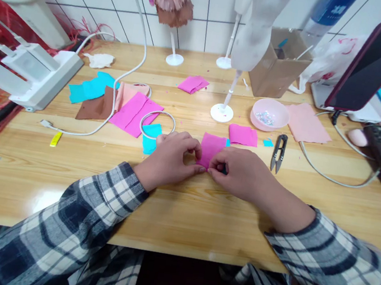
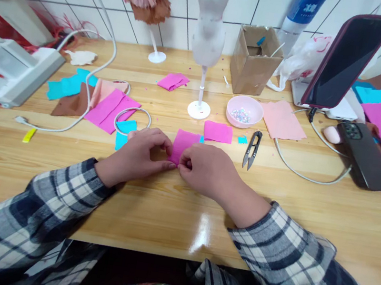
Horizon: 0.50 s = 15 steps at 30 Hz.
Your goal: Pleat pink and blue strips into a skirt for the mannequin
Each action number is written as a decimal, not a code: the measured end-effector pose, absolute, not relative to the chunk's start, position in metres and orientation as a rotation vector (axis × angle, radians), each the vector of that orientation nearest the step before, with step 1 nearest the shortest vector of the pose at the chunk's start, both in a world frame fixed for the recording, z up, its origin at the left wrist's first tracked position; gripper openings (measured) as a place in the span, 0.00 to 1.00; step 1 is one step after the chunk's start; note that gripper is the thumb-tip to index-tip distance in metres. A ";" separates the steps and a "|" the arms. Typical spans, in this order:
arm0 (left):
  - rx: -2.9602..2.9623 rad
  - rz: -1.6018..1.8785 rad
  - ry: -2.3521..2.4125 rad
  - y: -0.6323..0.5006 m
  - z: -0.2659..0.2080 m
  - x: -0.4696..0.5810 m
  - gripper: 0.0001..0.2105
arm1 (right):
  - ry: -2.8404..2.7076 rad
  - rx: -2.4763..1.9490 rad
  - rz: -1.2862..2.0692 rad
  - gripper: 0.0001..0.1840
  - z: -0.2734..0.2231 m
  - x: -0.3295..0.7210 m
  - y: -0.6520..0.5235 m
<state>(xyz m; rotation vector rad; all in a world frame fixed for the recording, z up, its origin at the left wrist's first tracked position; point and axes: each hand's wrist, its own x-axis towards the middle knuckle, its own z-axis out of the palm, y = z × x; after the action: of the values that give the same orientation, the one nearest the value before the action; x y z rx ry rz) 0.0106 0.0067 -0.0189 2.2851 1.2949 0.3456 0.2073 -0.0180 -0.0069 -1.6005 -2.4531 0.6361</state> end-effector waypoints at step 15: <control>2.287 0.260 1.352 0.007 -0.017 0.014 0.13 | -2.331 -1.721 0.597 0.09 0.003 0.235 -0.043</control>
<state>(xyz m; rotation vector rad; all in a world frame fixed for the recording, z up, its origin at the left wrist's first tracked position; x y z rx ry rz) 0.0137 0.0073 -0.0170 2.2874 1.3524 0.2599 0.2346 -0.0426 0.0030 -1.7215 -2.3306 0.5965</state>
